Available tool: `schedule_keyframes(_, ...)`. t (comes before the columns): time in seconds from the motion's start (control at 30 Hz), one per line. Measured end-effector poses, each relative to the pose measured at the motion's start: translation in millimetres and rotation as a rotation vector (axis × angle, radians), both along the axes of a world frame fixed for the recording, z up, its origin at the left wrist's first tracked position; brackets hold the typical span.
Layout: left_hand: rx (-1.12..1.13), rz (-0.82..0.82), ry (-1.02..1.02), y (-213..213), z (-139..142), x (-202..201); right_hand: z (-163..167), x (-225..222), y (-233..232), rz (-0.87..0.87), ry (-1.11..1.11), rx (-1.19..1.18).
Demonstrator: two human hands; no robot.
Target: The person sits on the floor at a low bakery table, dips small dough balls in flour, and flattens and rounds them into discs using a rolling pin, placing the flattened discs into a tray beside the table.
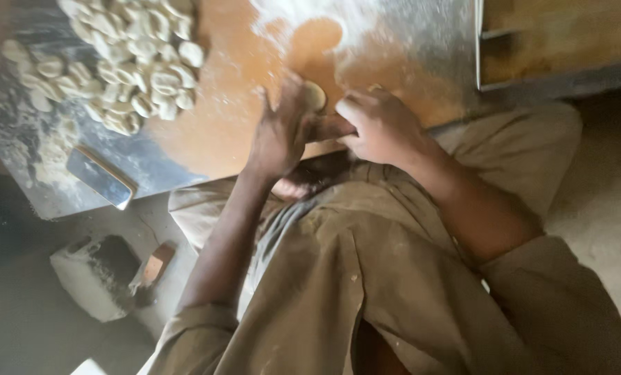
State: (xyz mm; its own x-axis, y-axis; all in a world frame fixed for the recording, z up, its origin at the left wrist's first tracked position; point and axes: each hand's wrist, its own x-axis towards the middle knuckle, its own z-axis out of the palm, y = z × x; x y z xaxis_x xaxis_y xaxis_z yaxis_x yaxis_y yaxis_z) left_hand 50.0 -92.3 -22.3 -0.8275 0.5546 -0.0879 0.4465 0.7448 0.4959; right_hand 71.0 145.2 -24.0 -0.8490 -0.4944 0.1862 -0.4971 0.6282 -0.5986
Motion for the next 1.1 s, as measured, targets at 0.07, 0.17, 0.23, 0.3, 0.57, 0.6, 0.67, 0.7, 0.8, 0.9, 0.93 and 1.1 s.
schedule_keyframes(0.07, -0.139, 0.207, 0.062, 1.2, -9.1, -25.1, 0.7, -12.7, -7.6, -0.058, -0.118, -0.021)
schedule_keyframes(0.17, -0.293, 0.35, 0.348, 15.6, -24.2, -86.9, 1.2, -33.9, -5.7, -0.138, -0.168, 0.028)
schedule_keyframes(0.23, -0.31, 0.487, 0.15, 26.4, -33.3, -109.7, 0.1, -41.5, 2.0, -0.178, -0.029, 0.044)
schedule_keyframes(0.3, -0.271, 0.561, 0.218, 31.8, -38.7, -108.3, -1.6, -40.9, 7.5, -0.178, 0.239, 0.01)
schedule_keyframes(0.57, -0.154, 0.445, 0.363, 23.0, -30.7, -1.5, 13.3, -16.0, 2.4, -0.029, -0.193, 0.271)
schedule_keyframes(0.6, -0.121, 0.43, 0.321, 24.0, -27.8, 0.9, 15.5, -14.3, 3.8, -0.014, -0.186, 0.311)
schedule_keyframes(0.67, -0.054, 0.39, 0.218, 27.6, -20.9, -6.5, 15.8, -12.7, 8.0, -0.019, -0.107, 0.253)
schedule_keyframes(0.7, -0.057, 0.401, 0.142, 29.4, -17.0, -15.4, 13.9, -11.8, 11.8, -0.032, -0.069, 0.23)
schedule_keyframes(0.8, 0.078, 0.271, 0.1, 48.4, -6.2, -53.1, 2.0, -10.1, 24.0, 0.004, 0.015, 0.22)
schedule_keyframes(0.9, 0.295, -0.053, 0.35, 94.3, 4.3, -75.7, -9.8, -10.9, 31.8, 0.018, -0.018, 0.21)
schedule_keyframes(0.93, 0.354, -0.131, 0.402, 121.9, 4.7, -77.4, -12.0, -11.6, 33.4, 0.023, -0.043, 0.198)
schedule_keyframes(1.1, -0.219, -0.441, 0.307, 253.3, -9.6, -84.6, -11.2, -12.7, 36.5, 0.036, -0.103, 0.139)
